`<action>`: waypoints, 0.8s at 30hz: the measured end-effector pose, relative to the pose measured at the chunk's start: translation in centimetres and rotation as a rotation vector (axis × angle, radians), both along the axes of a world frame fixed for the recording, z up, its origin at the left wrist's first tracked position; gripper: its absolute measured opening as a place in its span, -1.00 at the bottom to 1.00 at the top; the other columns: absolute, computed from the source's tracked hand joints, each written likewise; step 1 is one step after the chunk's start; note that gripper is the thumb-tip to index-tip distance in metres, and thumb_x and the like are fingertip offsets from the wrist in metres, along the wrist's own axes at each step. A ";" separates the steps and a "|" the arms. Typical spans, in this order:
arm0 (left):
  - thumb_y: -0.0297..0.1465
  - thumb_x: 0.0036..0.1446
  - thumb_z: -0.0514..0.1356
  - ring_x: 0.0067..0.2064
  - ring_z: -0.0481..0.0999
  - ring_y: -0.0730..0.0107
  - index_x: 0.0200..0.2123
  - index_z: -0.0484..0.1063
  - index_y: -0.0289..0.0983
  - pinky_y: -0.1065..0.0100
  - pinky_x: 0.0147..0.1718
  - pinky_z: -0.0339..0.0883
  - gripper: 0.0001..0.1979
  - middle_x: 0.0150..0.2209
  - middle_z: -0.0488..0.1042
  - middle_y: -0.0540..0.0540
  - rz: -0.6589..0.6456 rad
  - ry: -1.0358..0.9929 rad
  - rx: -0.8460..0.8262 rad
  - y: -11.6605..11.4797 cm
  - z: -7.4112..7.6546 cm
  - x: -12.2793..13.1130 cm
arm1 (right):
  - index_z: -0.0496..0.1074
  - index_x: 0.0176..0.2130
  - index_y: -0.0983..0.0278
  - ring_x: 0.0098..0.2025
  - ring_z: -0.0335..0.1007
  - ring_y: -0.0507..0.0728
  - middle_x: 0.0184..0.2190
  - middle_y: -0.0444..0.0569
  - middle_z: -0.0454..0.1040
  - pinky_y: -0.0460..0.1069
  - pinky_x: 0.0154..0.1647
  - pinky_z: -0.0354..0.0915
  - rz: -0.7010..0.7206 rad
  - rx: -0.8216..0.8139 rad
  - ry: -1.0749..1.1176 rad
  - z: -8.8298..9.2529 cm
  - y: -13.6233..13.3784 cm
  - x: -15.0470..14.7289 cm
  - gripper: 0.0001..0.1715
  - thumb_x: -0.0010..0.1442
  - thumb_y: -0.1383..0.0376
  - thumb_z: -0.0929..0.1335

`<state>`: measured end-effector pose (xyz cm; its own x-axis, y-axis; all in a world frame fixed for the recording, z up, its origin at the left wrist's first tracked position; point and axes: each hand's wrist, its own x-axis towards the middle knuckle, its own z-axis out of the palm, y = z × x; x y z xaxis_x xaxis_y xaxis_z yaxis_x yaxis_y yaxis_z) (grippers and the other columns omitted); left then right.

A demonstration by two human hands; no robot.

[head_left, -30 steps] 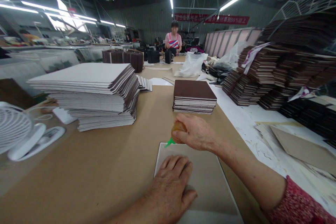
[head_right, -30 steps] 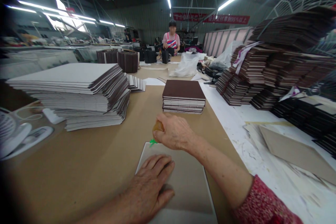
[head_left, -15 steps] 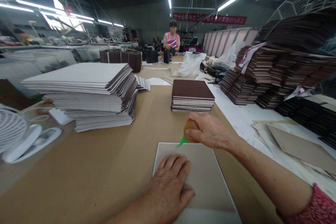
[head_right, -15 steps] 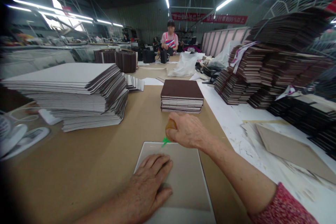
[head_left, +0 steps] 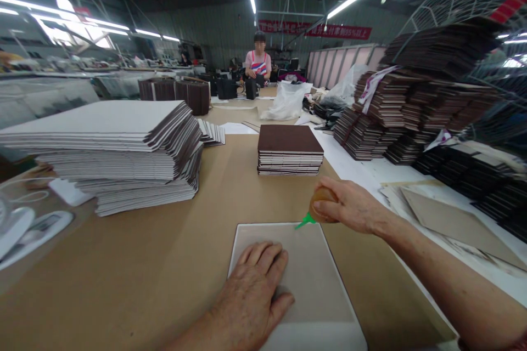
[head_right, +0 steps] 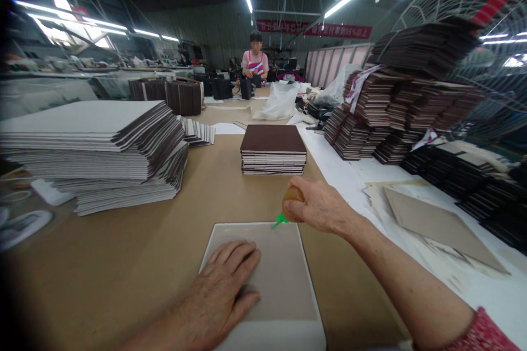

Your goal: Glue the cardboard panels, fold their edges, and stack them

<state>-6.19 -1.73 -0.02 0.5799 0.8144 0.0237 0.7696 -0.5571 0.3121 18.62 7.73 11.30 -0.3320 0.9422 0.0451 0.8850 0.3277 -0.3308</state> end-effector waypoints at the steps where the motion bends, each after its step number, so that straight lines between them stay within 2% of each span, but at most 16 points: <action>1: -0.14 0.25 0.07 0.29 0.06 0.14 0.29 0.07 -0.09 0.02 0.29 -0.04 -0.43 0.31 0.13 -0.02 0.000 0.001 0.004 0.0 -0.1 0.0 | 0.38 -0.21 0.19 -0.40 0.34 0.12 -0.44 -0.11 0.45 -0.05 -0.44 0.05 -0.010 -0.002 0.005 0.0 -0.1 0.5 -0.81 0.16 0.17 0.32; 5: -0.14 0.24 0.08 0.28 0.07 0.16 0.29 0.06 -0.07 0.03 0.29 -0.02 -0.42 0.30 0.13 -0.01 -0.003 0.008 0.027 0.0 -0.2 -0.1 | 0.37 -0.27 0.19 -0.37 0.35 0.12 -0.41 -0.12 0.47 -0.04 -0.41 0.10 -0.038 -0.010 0.034 -0.3 -0.6 2.6 -0.86 0.17 0.19 0.31; 13: -0.14 0.24 0.08 0.30 0.06 0.16 0.29 0.05 -0.07 0.01 0.29 -0.04 -0.41 0.31 0.14 0.00 -0.001 0.033 0.014 0.1 -0.3 0.0 | 0.36 -0.24 0.17 -0.38 0.36 0.14 -0.42 -0.13 0.47 -0.03 -0.41 0.14 -0.106 -0.032 0.126 -0.9 -1.3 5.2 -0.82 0.18 0.14 0.30; 19: -0.14 0.25 0.06 0.30 0.05 0.13 0.30 0.05 -0.09 -0.01 0.29 -0.05 -0.42 0.31 0.12 -0.02 0.001 0.033 0.000 0.1 0.0 0.0 | 0.37 -0.24 0.17 -0.38 0.36 0.15 -0.43 -0.14 0.48 -0.01 -0.39 0.16 -0.129 -0.052 0.153 -1.1 -1.2 5.2 -0.81 0.18 0.13 0.30; 24: -0.13 0.25 0.06 0.29 0.08 0.11 0.29 0.07 -0.11 -0.01 0.29 -0.05 -0.43 0.31 0.13 -0.04 -0.003 0.023 -0.011 0.1 0.1 0.1 | 0.38 -0.22 0.17 -0.32 0.38 0.15 -0.38 -0.14 0.48 0.00 -0.33 0.16 -0.089 -0.055 0.176 -1.5 -0.9 3.6 -0.81 0.20 0.14 0.30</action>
